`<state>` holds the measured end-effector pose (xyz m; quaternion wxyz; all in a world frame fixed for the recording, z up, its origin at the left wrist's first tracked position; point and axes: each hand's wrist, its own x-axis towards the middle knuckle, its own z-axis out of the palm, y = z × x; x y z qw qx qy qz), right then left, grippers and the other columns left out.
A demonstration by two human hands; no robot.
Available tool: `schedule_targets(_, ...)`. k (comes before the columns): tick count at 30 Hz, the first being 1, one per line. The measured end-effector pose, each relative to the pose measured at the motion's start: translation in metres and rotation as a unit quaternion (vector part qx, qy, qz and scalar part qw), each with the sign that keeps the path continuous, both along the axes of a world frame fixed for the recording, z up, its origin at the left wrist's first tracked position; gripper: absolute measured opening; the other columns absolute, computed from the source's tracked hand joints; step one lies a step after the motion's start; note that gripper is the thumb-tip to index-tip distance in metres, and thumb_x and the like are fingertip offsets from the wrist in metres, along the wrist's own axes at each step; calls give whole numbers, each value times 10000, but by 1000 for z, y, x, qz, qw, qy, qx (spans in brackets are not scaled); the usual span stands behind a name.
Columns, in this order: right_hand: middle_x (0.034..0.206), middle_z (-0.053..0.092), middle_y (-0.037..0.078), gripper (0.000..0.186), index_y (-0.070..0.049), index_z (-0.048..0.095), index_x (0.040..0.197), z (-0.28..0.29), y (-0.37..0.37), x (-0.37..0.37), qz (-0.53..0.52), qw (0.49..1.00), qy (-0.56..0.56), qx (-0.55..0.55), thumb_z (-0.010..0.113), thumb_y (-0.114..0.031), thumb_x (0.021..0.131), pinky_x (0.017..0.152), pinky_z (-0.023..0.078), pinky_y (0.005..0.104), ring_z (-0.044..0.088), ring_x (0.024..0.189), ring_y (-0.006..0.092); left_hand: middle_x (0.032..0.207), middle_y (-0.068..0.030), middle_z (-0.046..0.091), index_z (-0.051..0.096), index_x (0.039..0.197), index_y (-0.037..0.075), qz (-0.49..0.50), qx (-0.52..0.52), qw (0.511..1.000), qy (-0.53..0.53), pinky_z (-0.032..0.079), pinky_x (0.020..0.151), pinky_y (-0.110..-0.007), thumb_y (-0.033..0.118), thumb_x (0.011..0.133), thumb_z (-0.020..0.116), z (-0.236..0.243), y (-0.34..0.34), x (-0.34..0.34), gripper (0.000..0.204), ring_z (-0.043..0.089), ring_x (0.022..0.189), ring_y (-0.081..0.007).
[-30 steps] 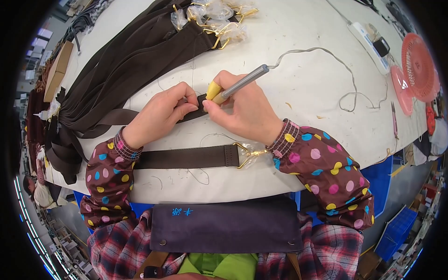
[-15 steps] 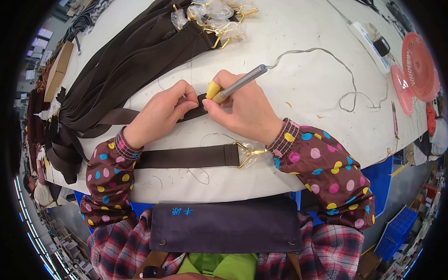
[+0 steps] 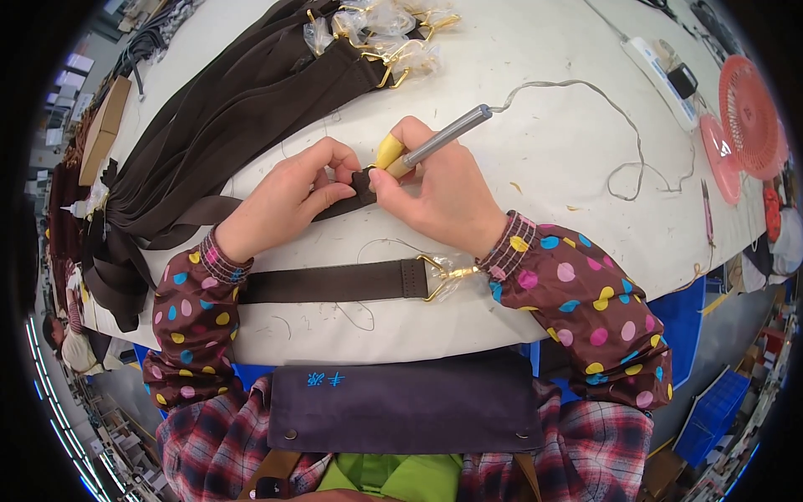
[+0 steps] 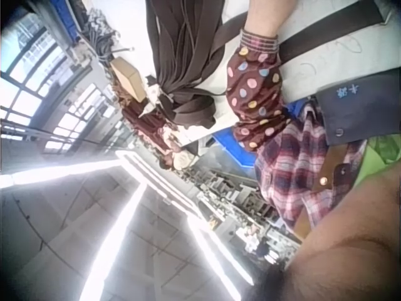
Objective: Applying heat to leather bag straps to seal ends or burn holes using a handheld burning tool.
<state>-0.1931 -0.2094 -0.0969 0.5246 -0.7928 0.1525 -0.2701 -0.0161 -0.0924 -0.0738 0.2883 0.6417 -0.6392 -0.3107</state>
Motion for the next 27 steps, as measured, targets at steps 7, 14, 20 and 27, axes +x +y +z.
schedule_targets(7,725,584,91,227,-10,472,891,-1,-2,-1,11,1000,25,3,658,-93,792,560,487,264,580,620,150,865,-71,531,576,905,37,-89,-14,995,-47,454,661,-290,40,837,638,0,-11,7,92,540,738,-165)
schedule_targets(14,725,577,90,230,-11,475,878,-1,-2,1,21,999,27,-18,666,-94,780,558,481,269,575,624,159,842,-67,523,563,896,34,-76,-5,997,-21,451,684,-289,44,846,626,-5,-11,8,81,538,742,-172)
schedule_targets(20,729,574,97,227,-9,475,869,-2,-3,1,20,999,32,-20,665,-91,777,554,480,276,572,622,174,843,-67,519,550,896,31,-57,1,998,-17,445,702,-296,56,857,615,-5,-11,5,80,534,761,-184)
schedule_targets(27,728,575,98,223,-6,476,859,-2,-3,1,18,999,36,-23,663,-91,775,556,481,280,575,632,177,864,-74,523,545,898,31,-46,19,999,-14,438,730,-304,58,853,617,-3,-11,3,89,533,783,-200)
